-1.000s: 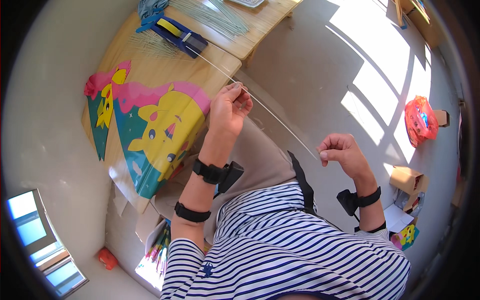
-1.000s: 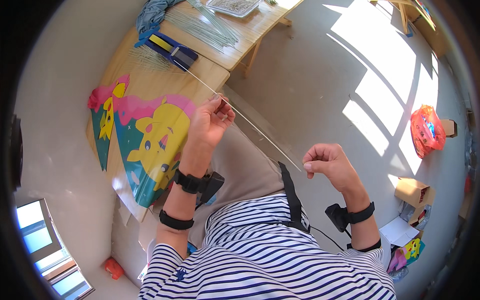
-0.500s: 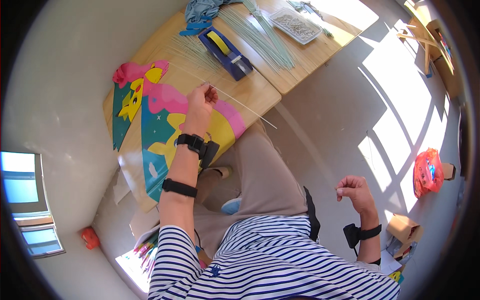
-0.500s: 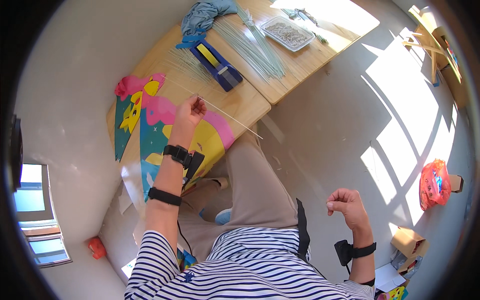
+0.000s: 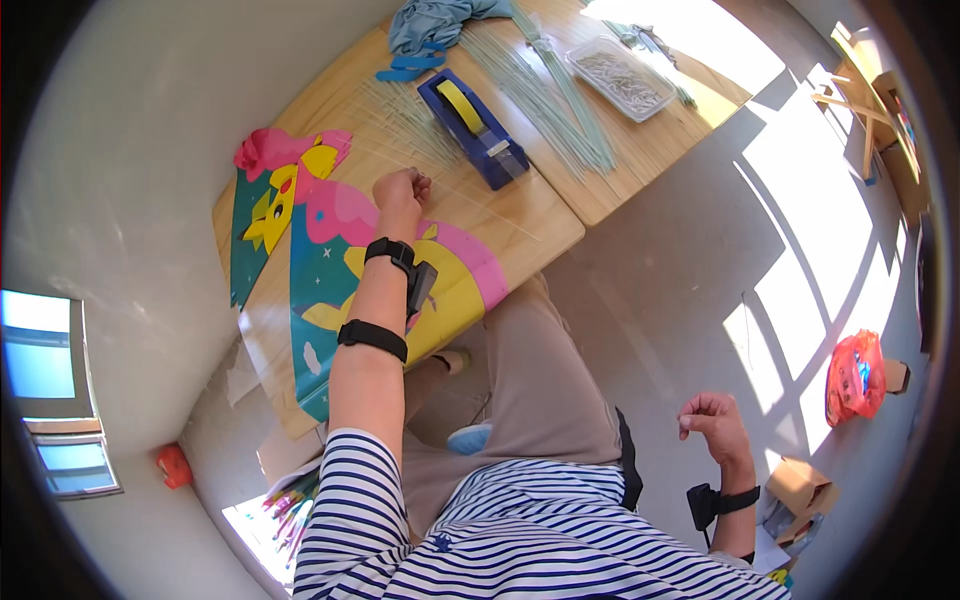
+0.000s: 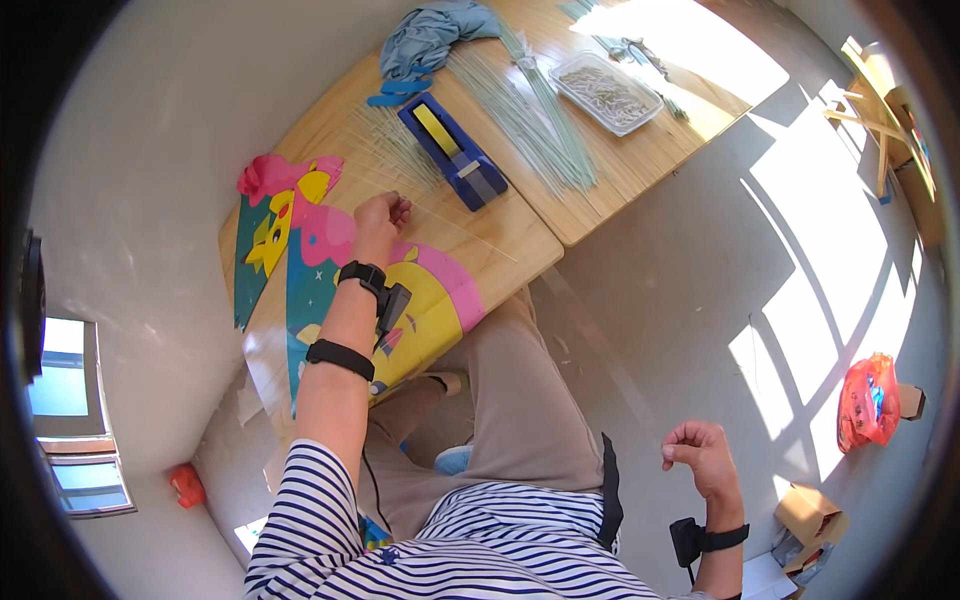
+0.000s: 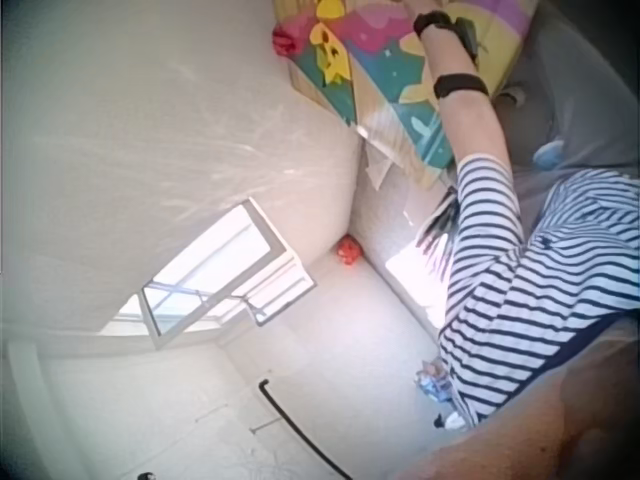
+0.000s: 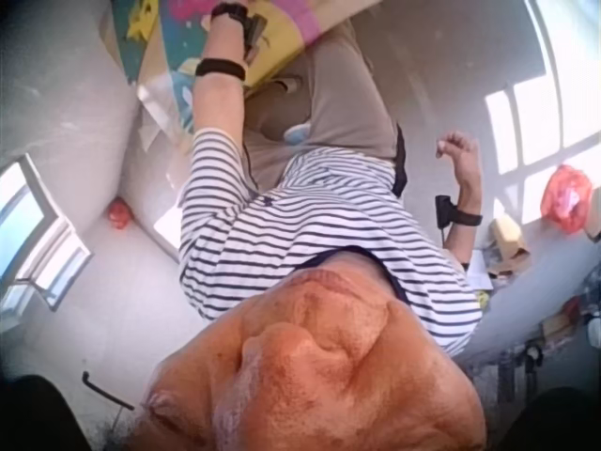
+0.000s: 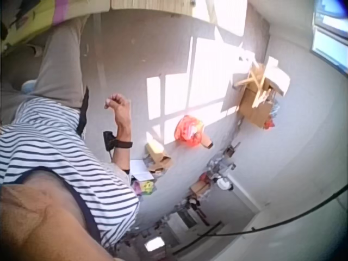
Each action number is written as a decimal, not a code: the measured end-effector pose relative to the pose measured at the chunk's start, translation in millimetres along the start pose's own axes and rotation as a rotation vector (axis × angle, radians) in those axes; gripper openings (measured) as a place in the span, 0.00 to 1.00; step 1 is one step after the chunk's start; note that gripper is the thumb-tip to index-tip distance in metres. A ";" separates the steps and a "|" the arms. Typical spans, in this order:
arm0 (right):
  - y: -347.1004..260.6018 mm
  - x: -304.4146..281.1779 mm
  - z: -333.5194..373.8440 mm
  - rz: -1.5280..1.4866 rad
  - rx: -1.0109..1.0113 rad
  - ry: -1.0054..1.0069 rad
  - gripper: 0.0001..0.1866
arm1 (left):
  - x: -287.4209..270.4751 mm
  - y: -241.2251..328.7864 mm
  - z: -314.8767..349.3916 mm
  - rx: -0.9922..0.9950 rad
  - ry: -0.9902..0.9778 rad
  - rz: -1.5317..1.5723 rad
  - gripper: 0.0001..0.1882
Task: The recorder is assembling a cartoon-themed plastic kite, unfolding the material, and preparing the string and supports.
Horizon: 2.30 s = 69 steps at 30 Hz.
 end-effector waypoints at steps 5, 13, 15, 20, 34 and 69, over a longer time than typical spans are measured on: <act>1.4 0.1 -2.5 -0.010 0.010 -0.003 0.02 | -4.3 -0.3 -5.2 0.035 0.015 -0.028 0.04; 8.2 0.0 -8.4 -0.012 0.034 0.004 0.02 | 18.7 -12.9 84.4 -0.033 -0.295 0.157 0.06; 10.0 -1.3 -10.9 -0.007 0.032 0.003 0.02 | 36.4 -21.3 107.0 -0.174 -0.350 0.277 0.07; 13.1 -1.4 -12.9 -0.031 0.023 -0.001 0.02 | 70.7 -31.3 128.2 -0.330 -0.290 0.613 0.07; 18.4 0.1 -18.3 -0.012 0.017 -0.006 0.02 | 99.3 -36.5 138.4 -0.424 -0.136 0.754 0.05; -21.0 38.2 -37.3 0.276 -0.175 -0.099 0.03 | -160.7 58.5 240.6 0.290 -0.679 0.661 0.07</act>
Point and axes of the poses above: each hand's wrist, its own z-axis away from the middle knuckle, its own x-axis out of the palm, y = z × x, the point moved 1 cm from there along -z, towards the middle knuckle, and after that the axes turned 6 degrees about x, right-handed, at the moved point
